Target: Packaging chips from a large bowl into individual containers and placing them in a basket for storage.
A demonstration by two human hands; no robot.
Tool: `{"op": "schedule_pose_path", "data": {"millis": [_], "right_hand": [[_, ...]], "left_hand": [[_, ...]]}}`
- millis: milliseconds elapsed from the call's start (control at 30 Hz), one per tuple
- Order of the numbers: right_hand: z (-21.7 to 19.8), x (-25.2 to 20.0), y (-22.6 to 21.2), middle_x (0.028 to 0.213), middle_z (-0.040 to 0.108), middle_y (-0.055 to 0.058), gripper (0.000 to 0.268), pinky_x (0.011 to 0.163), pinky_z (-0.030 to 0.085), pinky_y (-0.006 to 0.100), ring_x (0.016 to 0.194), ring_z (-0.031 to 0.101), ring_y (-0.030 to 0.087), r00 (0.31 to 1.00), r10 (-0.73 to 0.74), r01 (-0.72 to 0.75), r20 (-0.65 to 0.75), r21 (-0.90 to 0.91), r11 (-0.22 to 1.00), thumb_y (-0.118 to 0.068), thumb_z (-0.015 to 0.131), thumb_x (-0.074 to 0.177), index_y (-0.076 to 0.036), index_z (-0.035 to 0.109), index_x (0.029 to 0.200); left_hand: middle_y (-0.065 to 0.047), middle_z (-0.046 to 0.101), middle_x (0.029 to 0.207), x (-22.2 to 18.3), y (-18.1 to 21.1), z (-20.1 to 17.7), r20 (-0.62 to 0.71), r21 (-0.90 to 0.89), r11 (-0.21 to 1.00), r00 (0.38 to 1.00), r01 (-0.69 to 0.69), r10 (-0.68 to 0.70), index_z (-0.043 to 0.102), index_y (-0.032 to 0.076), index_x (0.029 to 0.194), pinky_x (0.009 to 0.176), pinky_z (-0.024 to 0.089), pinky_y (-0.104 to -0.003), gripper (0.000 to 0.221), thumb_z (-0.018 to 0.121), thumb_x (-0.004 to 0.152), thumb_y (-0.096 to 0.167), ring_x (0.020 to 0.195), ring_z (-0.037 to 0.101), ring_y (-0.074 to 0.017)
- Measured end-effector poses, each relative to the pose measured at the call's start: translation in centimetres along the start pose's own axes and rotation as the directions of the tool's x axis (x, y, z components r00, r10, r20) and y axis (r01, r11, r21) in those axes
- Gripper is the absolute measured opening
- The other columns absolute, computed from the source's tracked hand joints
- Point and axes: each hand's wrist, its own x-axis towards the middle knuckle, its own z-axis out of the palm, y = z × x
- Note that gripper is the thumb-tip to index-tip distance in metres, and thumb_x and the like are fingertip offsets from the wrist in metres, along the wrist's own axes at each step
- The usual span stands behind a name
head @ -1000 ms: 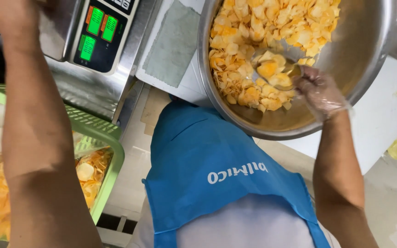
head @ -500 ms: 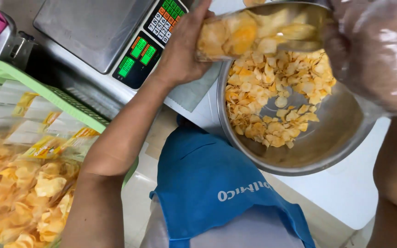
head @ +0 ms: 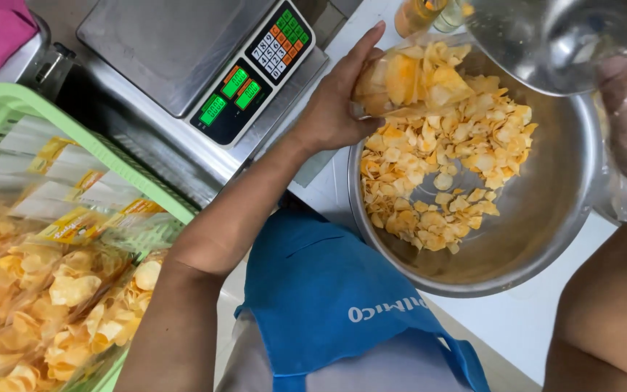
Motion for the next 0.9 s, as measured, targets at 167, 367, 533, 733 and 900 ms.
{"op": "schedule_pose_path", "data": {"millis": [167, 367, 533, 733, 900], "right_hand": [[-1.4, -6.3, 3.2, 0.091, 0.049, -0.012, 0.026, 0.078, 0.041, 0.018, 0.08, 0.046, 0.0, 0.694, 0.636, -0.642, -0.338, 0.108, 0.759, -0.046, 0.055, 0.121, -0.023, 0.058, 0.108], [3.1, -11.5, 0.9, 0.094, 0.056, -0.014, 0.015, 0.064, 0.042, 0.01, 0.07, 0.048, -0.007, 0.449, 0.787, -0.702, -0.423, 0.379, 0.604, -0.039, 0.059, 0.114, -0.03, 0.058, 0.125], [5.3, -15.9, 0.1, 0.109, 0.059, -0.01, 0.017, 0.069, 0.045, 0.014, 0.08, 0.052, -0.001, 0.472, 0.789, -0.704, -0.393, 0.371, 0.606, -0.031, 0.06, 0.115, -0.03, 0.055, 0.131], [7.3, -20.2, 3.1, 0.084, 0.061, -0.001, 0.012, 0.053, 0.044, 0.019, 0.063, 0.053, 0.006, 0.362, 0.758, -0.683, -0.543, 0.399, 0.612, -0.02, 0.072, 0.112, -0.017, 0.069, 0.123], [8.1, -20.9, 3.1, 0.093, 0.065, -0.003, 0.02, 0.053, 0.047, 0.015, 0.062, 0.053, 0.003, 0.35, 0.786, -0.7, -0.509, 0.415, 0.581, -0.022, 0.07, 0.111, -0.02, 0.071, 0.131]], "left_hand": [[-0.014, 0.042, 0.164, 0.4, -0.1, -1.4, -0.187, -0.195, 0.98, 0.98, 0.039, -0.076, 0.017, 0.036, 0.166, 0.118, 0.063, -0.048, 0.125, 0.102, 0.082, 0.0, 0.153, 0.05, -0.0364], [-0.008, 0.065, 0.135, -1.0, -7.5, -10.3, -0.606, -0.086, 0.994, 0.788, 0.069, -0.107, 0.042, 0.008, 0.142, 0.111, 0.053, -0.031, 0.099, 0.105, 0.067, -0.004, 0.125, 0.063, -0.0194], [-0.011, 0.073, 0.106, -3.5, -11.4, -17.7, -0.776, -0.051, 0.989, 0.618, 0.137, -0.125, 0.056, 0.008, 0.11, 0.079, 0.066, -0.034, 0.072, 0.106, 0.06, 0.0, 0.094, 0.074, -0.0212], [-0.011, 0.073, 0.102, -5.6, -15.0, -20.0, -0.809, -0.083, 0.98, 0.561, 0.183, -0.173, 0.056, 0.008, 0.105, 0.077, 0.07, -0.036, 0.07, 0.103, 0.057, -0.011, 0.092, 0.076, -0.0215], [-0.014, 0.071, 0.109, -5.9, -14.8, -19.9, -0.765, -0.163, 0.977, 0.608, 0.136, -0.212, 0.052, 0.009, 0.111, 0.082, 0.07, -0.04, 0.075, 0.105, 0.063, -0.011, 0.1, 0.077, -0.0269]]}}
